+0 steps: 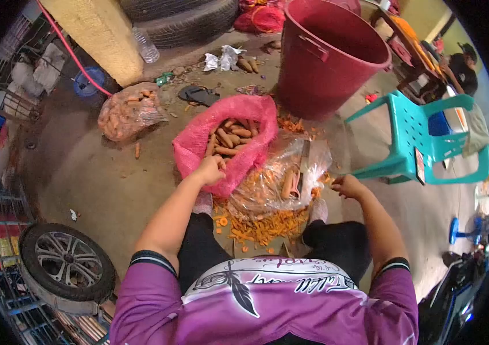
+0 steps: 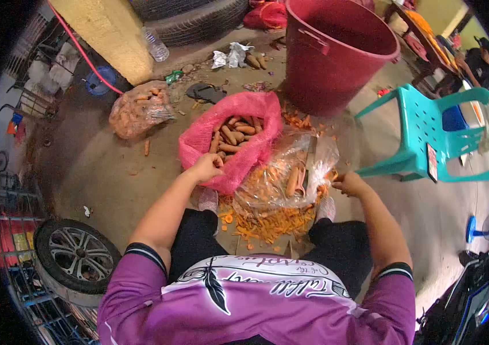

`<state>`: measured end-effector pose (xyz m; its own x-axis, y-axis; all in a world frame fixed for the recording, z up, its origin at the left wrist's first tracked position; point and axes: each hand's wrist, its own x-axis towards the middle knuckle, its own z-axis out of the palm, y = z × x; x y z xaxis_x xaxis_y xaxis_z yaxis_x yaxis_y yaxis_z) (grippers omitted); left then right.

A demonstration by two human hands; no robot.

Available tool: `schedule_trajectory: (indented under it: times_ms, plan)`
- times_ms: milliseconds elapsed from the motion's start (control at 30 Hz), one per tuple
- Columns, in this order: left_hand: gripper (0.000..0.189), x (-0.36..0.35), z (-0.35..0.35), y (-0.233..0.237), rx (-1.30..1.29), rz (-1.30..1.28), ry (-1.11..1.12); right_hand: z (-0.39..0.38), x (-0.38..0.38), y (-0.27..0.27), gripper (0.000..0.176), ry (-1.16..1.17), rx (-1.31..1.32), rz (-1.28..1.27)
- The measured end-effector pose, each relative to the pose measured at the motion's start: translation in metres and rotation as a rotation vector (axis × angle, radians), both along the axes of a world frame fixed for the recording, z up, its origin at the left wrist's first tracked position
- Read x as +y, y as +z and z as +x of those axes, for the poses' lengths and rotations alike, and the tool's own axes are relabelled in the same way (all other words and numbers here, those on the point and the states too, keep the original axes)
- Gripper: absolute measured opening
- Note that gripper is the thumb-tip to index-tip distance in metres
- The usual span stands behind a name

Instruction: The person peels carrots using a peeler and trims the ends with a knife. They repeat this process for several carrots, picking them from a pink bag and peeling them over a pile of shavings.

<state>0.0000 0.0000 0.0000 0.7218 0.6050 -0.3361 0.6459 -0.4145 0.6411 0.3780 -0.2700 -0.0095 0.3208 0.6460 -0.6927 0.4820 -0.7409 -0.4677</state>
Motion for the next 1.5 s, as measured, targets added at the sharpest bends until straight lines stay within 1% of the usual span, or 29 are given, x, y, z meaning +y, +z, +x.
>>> schedule_trajectory:
  times_ms: [67, 100, 167, 233, 267, 300, 333, 367, 433, 467, 500, 600, 700, 733, 767, 833, 867, 933, 967, 1000, 1033, 1067, 1167, 1200, 1267, 1300, 1367, 1400, 1500]
  plan:
    - [0.014, 0.007, -0.007, -0.019, 0.032, -0.168, 0.168, -0.012, 0.014, -0.025, 0.030, 0.016, 0.010, 0.016]
    - [0.013, 0.053, -0.004, -0.050, 0.113, -0.119, 0.213, -0.013, 0.061, -0.057, 0.029, 0.016, 0.033, 0.000]
    - [0.010, 0.078, -0.003, -0.100, 0.236, -0.020, 0.283, -0.022, 0.079, -0.118, 0.031, 0.017, 0.020, 0.054]
    - [0.013, 0.071, 0.015, -0.100, 0.275, 0.093, 0.261, -0.046, 0.087, -0.131, 0.033, -0.158, 0.018, -0.137]
    - [0.015, 0.073, 0.021, -0.110, 0.247, 0.113, 0.278, -0.049, 0.084, -0.170, 0.033, -0.051, -0.068, -0.128]
    - [0.017, 0.074, 0.030, -0.121, 0.093, 0.010, 0.400, -0.050, 0.081, -0.211, 0.034, 0.055, -0.157, -0.119]
    - [0.020, 0.075, 0.039, -0.131, -0.069, -0.087, 0.516, -0.057, 0.079, -0.214, 0.033, 0.121, -0.206, -0.138]
    - [0.023, 0.074, 0.052, -0.141, -0.359, -0.317, 0.727, -0.064, 0.081, -0.218, 0.033, 0.186, -0.258, -0.159]
    - [0.027, 0.077, 0.067, -0.166, -0.308, -0.330, 0.674, -0.066, 0.082, -0.227, 0.031, 0.200, -0.278, -0.198]
    - [0.028, 0.084, 0.065, -0.180, 0.017, -0.096, 0.408, -0.065, 0.082, -0.233, 0.030, 0.211, -0.285, -0.219]
    - [0.029, 0.086, 0.064, -0.192, 0.330, 0.140, 0.131, -0.066, 0.084, -0.235, 0.031, 0.231, -0.297, -0.176]
    - [0.028, 0.077, 0.069, -0.197, 0.324, 0.525, -0.029, -0.069, 0.095, -0.227, 0.033, 0.297, -0.335, -0.036]
    - [0.031, 0.084, 0.082, -0.180, 0.455, 0.421, -0.028, -0.068, 0.106, -0.248, 0.038, -0.266, -0.296, -0.040]
    - [0.031, 0.087, 0.079, -0.196, 0.469, 0.506, -0.063, -0.068, 0.112, -0.233, 0.041, -0.185, -0.305, -0.091]
    - [0.030, 0.093, 0.076, -0.211, 0.476, 0.462, -0.057, -0.070, 0.120, -0.217, 0.041, -0.179, -0.324, -0.103]
    - [0.028, 0.094, 0.077, -0.217, 0.496, 0.361, -0.049, -0.075, 0.127, -0.195, 0.042, -0.162, -0.356, -0.140]
    - [0.023, 0.091, 0.074, -0.218, 0.483, 0.330, -0.078, -0.075, 0.118, -0.231, 0.041, -0.424, -0.374, -0.090]
    - [0.028, 0.091, 0.060, -0.248, 0.303, 0.334, 0.002, -0.072, 0.108, -0.242, 0.041, -0.449, -0.334, -0.071]
    - [0.031, 0.089, 0.054, -0.261, 0.258, 0.422, 0.010, -0.071, 0.105, -0.244, 0.041, -0.461, -0.316, -0.057]
    - [0.033, 0.087, 0.053, -0.261, 0.214, 0.511, 0.019, -0.075, 0.108, -0.235, 0.040, -0.544, -0.321, -0.062]
    - [0.035, 0.079, 0.065, -0.227, 0.215, 0.687, -0.005, -0.081, 0.116, -0.219, 0.039, -0.627, -0.326, -0.064]
    - [0.037, 0.073, 0.073, -0.208, 0.216, 0.861, -0.030, -0.085, 0.120, -0.210, 0.038, -0.708, -0.330, -0.069]
    - [0.040, 0.068, 0.079, -0.215, 0.106, 0.493, 0.246, -0.071, 0.108, -0.249, 0.035, -0.260, -0.257, -0.129]
    - [0.042, 0.067, 0.085, -0.200, 0.068, 0.330, 0.310, -0.068, 0.102, -0.251, 0.035, -0.200, -0.211, -0.022]
    - [0.045, 0.070, 0.107, -0.149, -0.017, 0.002, 0.434, -0.067, 0.099, -0.274, 0.035, -0.251, -0.284, -0.112]
    - [0.048, 0.071, 0.117, -0.139, -0.020, -0.012, 0.447, -0.066, 0.100, -0.283, 0.035, -0.276, -0.319, -0.153]
    - [0.052, 0.073, 0.133, -0.125, -0.022, -0.040, 0.476, -0.068, 0.105, -0.265, 0.034, -0.293, -0.407, 0.050]
    - [0.050, 0.076, 0.138, -0.120, -0.004, -0.117, 0.457, -0.069, 0.108, -0.249, 0.034, -0.302, -0.449, 0.148]
    - [0.041, 0.072, 0.150, -0.124, -0.366, -0.617, 0.631, -0.046, 0.137, -0.215, 0.039, -0.194, -0.405, 0.128]
